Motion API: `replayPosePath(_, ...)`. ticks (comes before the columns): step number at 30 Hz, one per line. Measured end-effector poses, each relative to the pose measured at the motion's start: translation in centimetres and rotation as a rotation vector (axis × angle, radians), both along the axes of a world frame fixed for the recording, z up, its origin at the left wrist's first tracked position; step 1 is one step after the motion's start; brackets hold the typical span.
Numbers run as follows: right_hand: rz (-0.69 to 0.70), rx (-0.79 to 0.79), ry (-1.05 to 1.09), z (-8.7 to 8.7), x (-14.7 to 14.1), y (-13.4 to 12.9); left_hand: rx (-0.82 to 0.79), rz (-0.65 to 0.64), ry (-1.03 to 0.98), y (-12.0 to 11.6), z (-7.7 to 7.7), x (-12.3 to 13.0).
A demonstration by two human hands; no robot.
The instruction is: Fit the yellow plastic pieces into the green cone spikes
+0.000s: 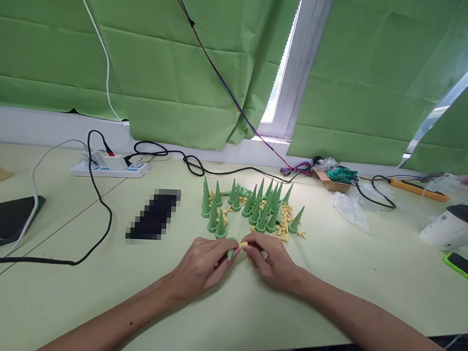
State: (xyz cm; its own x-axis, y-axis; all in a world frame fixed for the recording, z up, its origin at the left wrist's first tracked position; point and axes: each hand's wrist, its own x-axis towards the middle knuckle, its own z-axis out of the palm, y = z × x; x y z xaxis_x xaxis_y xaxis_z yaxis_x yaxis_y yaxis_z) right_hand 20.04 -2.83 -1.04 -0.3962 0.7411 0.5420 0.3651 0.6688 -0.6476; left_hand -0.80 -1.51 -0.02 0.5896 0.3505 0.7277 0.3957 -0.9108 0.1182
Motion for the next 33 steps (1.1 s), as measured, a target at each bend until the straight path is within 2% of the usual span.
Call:
replayPosePath(10,0.005,0.004,0.0,-0.2,0.1,0.0,-0.051,-0.002,-0.05,-0.2,0.0,0.1)
replayPosePath(14,-0.032,0.071,-0.01,-0.4,0.1,0.2,-0.094,0.034,-0.061,-0.1,0.1,0.2)
replayPosePath(18,-0.091,0.124,0.005,-0.6,0.1,0.6,-0.278,0.083,-0.076,-0.1,0.5,0.4)
replayPosePath(23,-0.165,0.059,-0.02,-1.0,0.3,1.1,-0.481,0.123,-0.07,0.2,0.7,0.6)
replayPosePath(28,-0.237,-0.018,-0.078,-1.1,0.4,1.2,-0.464,0.208,0.016,0.8,0.8,0.4)
replayPosePath(33,-0.261,-0.007,-0.097,-0.8,0.3,1.0,-0.448,0.309,0.069,1.3,1.0,0.3)
